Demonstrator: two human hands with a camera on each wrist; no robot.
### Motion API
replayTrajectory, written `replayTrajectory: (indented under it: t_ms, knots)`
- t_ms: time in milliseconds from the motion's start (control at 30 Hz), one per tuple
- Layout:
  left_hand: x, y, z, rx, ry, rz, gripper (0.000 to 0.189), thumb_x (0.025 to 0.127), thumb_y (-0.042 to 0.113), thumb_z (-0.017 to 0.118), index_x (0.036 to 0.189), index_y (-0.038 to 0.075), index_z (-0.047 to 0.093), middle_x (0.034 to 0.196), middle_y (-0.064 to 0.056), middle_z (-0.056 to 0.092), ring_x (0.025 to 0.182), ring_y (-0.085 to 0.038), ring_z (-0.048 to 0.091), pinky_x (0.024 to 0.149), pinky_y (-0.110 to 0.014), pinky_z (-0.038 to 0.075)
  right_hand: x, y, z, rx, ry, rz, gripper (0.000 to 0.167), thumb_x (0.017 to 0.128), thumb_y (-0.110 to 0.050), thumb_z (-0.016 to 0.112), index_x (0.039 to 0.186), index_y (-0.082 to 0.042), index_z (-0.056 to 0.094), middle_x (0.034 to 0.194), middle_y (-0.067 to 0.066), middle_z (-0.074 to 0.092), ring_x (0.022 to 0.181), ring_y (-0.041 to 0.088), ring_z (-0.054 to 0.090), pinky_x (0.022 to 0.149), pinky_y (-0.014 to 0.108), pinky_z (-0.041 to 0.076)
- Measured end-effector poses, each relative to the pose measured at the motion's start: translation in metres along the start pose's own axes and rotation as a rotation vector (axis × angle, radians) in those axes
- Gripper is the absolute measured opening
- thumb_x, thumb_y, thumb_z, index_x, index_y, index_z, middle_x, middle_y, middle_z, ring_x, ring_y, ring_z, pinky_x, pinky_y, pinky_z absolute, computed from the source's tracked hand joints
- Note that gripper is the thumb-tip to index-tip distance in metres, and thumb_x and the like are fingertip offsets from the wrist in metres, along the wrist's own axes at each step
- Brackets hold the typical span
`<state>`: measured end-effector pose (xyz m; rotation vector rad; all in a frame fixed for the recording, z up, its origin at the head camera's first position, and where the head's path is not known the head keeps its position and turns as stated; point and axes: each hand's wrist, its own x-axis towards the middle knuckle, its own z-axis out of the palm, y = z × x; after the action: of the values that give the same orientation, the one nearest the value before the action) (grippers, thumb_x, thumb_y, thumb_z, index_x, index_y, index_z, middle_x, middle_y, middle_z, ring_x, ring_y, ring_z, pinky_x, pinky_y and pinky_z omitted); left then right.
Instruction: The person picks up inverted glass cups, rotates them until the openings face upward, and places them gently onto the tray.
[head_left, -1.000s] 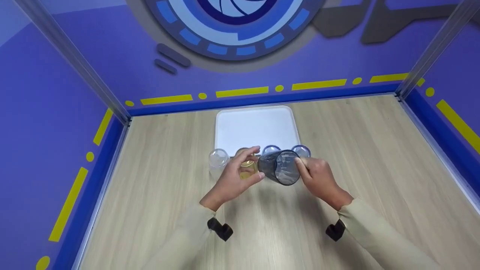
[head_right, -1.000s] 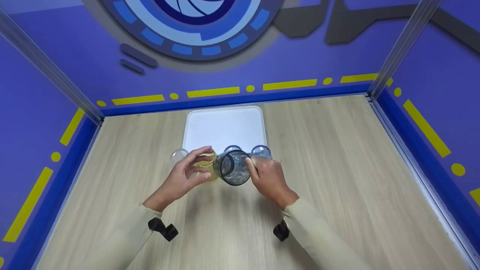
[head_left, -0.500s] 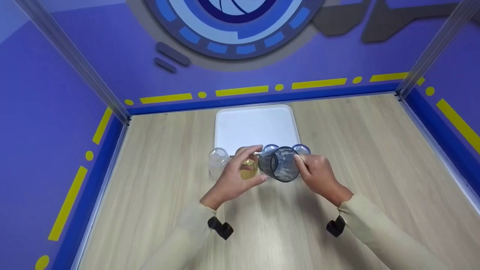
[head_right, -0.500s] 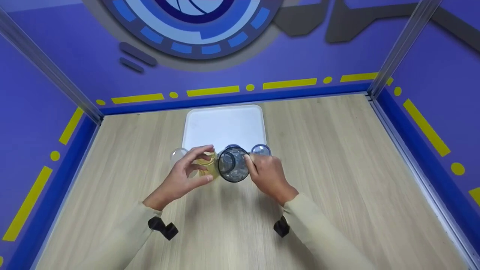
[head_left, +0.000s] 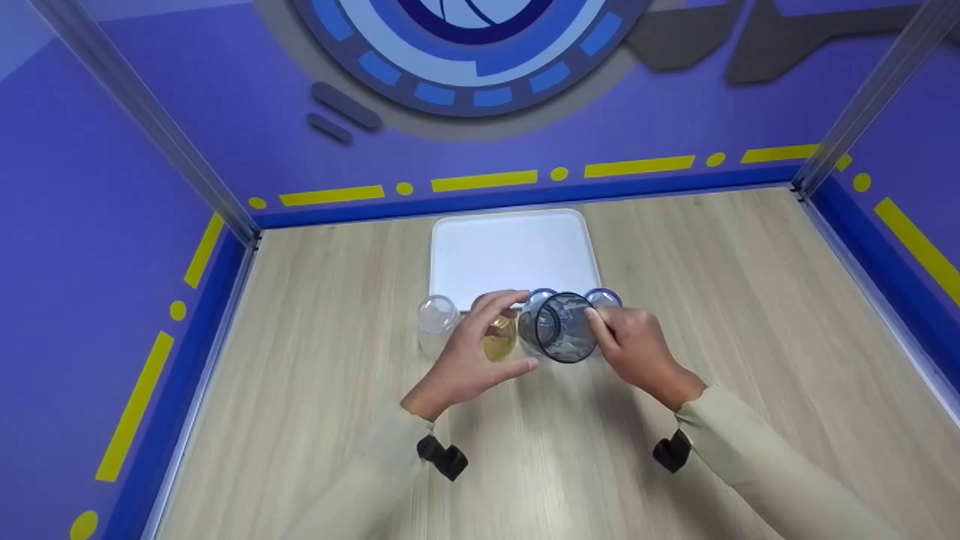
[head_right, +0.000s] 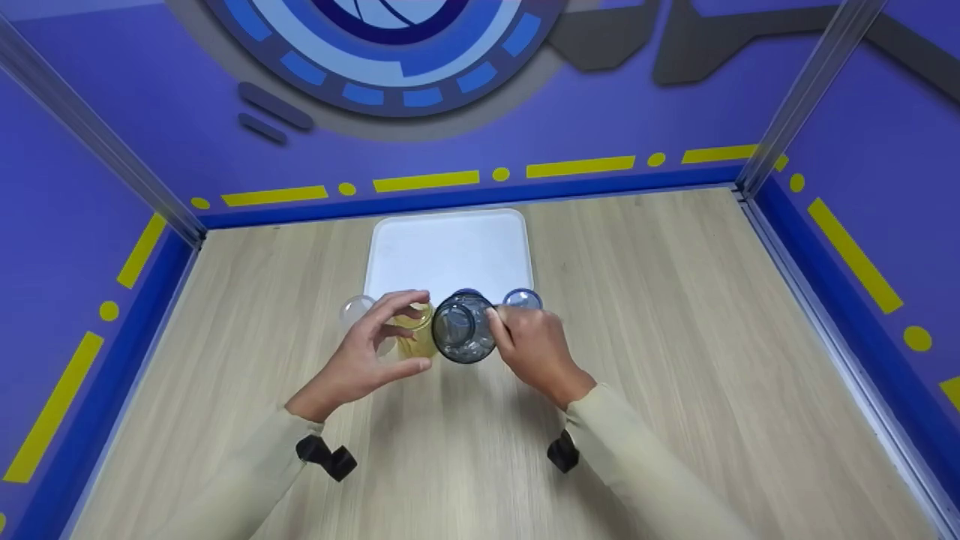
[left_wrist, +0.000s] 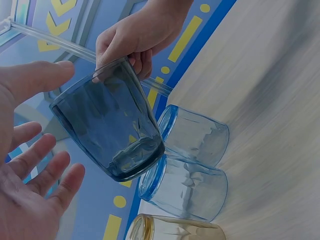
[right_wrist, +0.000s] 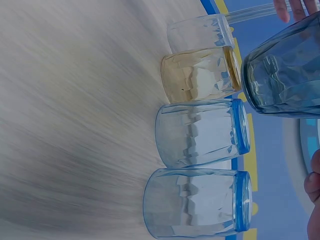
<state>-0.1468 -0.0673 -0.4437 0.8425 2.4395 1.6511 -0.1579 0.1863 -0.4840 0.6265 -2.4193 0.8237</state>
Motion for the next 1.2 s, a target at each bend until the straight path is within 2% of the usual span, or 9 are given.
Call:
replayTrajectory:
  t_ms: [267,467,600,900,1067,1200]
  knots:
    - [0.003,0.006,0.003,0.063,0.013,0.021,0.08,0.074,0.018,0.084,0.143,0.027,0.044,0.144,0.005,0.042,0.123,-0.024,0.048,0.095,-0.037,0.051,0.003,-0.001,0.002,-0.007,0.011,-0.021,0.041,0.088,-0.005,0.062,0.056,-0.01,0.038,0.057,-0.012,0.021,0.051,0.002,0.019,0.048,0.018,0.016]
    - [0.004,0.009,0.006,0.116,0.018,0.04,0.082,0.073,0.025,0.085,0.143,0.031,0.043,0.143,0.009,0.043,0.127,-0.015,0.044,0.095,-0.033,0.049,0.004,-0.005,0.002,-0.021,-0.037,0.014,0.041,0.091,-0.01,0.062,0.056,-0.011,0.04,0.057,-0.012,0.022,0.05,0.003,0.021,0.047,0.019,0.019]
    - [0.005,0.01,0.007,0.133,0.021,0.046,0.082,0.072,0.027,0.086,0.143,0.028,0.044,0.144,0.008,0.043,0.128,-0.016,0.043,0.094,-0.033,0.049,0.004,-0.007,0.001,-0.025,-0.06,0.036,0.041,0.092,-0.012,0.062,0.056,-0.011,0.041,0.056,-0.011,0.023,0.049,0.003,0.023,0.047,0.019,0.021]
    - [0.006,0.015,0.007,0.159,0.01,0.005,0.096,0.072,0.031,0.085,0.15,0.032,0.028,0.144,0.004,0.043,0.124,-0.014,0.044,0.098,-0.037,0.048,0.007,-0.011,0.0,-0.04,-0.072,0.047,0.042,0.092,-0.014,0.062,0.056,-0.012,0.042,0.055,-0.012,0.023,0.048,0.004,0.023,0.046,0.019,0.021]
    - [0.008,0.019,0.008,0.191,0.001,-0.013,0.096,0.072,0.031,0.085,0.15,0.03,0.029,0.146,0.004,0.041,0.126,-0.015,0.045,0.099,-0.033,0.048,0.008,-0.012,0.0,-0.064,-0.055,0.018,0.041,0.092,-0.014,0.062,0.056,-0.012,0.041,0.055,-0.011,0.024,0.049,0.004,0.022,0.046,0.019,0.019]
    - [0.011,0.023,0.009,0.246,-0.006,-0.007,0.093,0.073,0.034,0.085,0.149,0.029,0.032,0.148,0.005,0.039,0.13,-0.016,0.042,0.103,-0.036,0.046,0.009,-0.013,0.001,-0.068,-0.049,0.005,0.041,0.092,-0.014,0.061,0.056,-0.013,0.042,0.054,-0.011,0.025,0.049,0.003,0.022,0.046,0.019,0.019]
